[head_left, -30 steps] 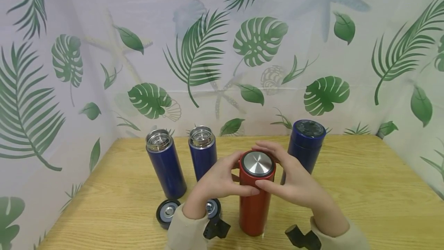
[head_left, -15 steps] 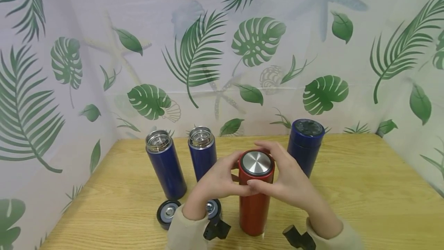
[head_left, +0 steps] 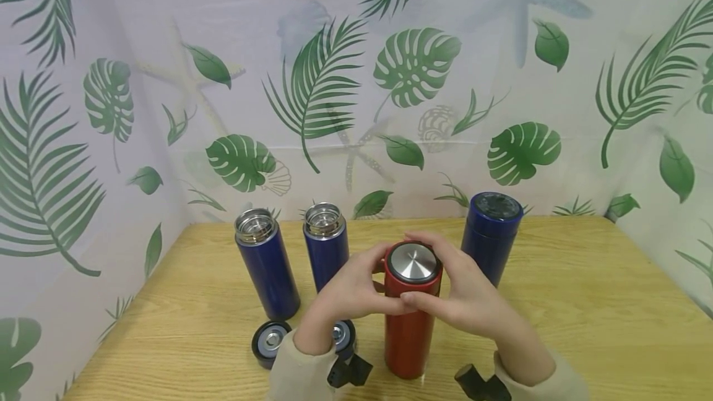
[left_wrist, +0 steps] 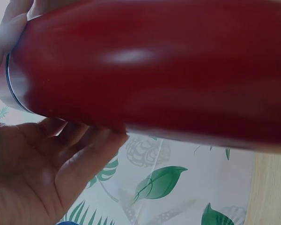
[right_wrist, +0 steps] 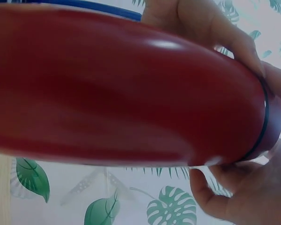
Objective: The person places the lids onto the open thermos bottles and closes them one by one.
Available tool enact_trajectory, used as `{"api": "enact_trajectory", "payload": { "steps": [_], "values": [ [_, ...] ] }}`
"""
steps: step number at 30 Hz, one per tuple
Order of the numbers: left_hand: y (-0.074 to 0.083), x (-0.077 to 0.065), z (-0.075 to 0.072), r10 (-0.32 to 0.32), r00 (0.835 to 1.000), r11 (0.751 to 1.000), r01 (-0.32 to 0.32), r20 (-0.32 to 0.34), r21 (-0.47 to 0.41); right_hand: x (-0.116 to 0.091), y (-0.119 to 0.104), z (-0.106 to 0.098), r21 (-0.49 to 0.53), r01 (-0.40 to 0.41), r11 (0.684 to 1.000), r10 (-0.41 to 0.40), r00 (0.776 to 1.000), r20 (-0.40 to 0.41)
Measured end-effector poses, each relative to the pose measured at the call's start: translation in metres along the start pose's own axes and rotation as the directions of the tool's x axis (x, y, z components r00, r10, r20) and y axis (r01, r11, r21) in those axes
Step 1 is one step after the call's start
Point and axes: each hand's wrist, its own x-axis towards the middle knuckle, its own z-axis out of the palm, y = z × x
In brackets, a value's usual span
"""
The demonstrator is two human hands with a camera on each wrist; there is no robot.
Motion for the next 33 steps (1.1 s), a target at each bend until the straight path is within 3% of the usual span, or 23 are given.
{"api": "enact_trajectory", "payload": {
  "steps": [5, 10, 13, 16, 20, 23, 30, 33],
  "values": [
    [0.018, -0.004, 0.001, -0.022, 1.0, 1.0, 0.022, -0.013, -0.012, 0.0, -0.007, 0.005, -0.043, -0.136, 0.99, 0.133, 0.989, -0.071],
    [0.006, 0.0, 0.001, -0.023, 1.0, 1.0, 0.023, -0.018, -0.006, 0.0, -0.01, 0.01, -0.081, -0.205, 0.975, 0.195, 0.973, -0.121],
    [-0.004, 0.002, 0.001, 0.008, 1.0, 1.0, -0.007, -0.016, 0.007, -0.001, -0.009, 0.008, -0.085, -0.183, 0.979, 0.175, 0.98, -0.098],
    [-0.007, 0.002, 0.001, 0.04, 0.999, 0.999, -0.039, -0.015, 0.018, -0.001, -0.006, 0.004, -0.045, -0.108, 0.993, 0.106, 0.993, -0.049],
    [-0.008, 0.001, 0.001, 0.046, 0.999, 0.999, -0.045, -0.013, 0.023, -0.001, -0.002, -0.001, 0.051, 0.019, 0.999, -0.019, 1.0, -0.003],
    [-0.008, 0.001, 0.001, 0.044, 0.999, 0.999, -0.043, -0.015, 0.018, -0.001, -0.001, -0.002, 0.072, 0.048, 0.996, -0.047, 0.999, -0.011],
    [-0.007, 0.002, 0.002, 0.028, 0.999, 0.999, -0.027, -0.037, 0.02, -0.001, -0.007, 0.002, -0.018, -0.116, 0.993, 0.114, 0.99, -0.084],
    [0.007, -0.001, 0.002, 0.021, 0.999, 1.0, -0.02, -0.039, 0.019, -0.001, -0.011, 0.006, -0.054, -0.174, 0.983, 0.166, 0.978, -0.124]
  ]
}}
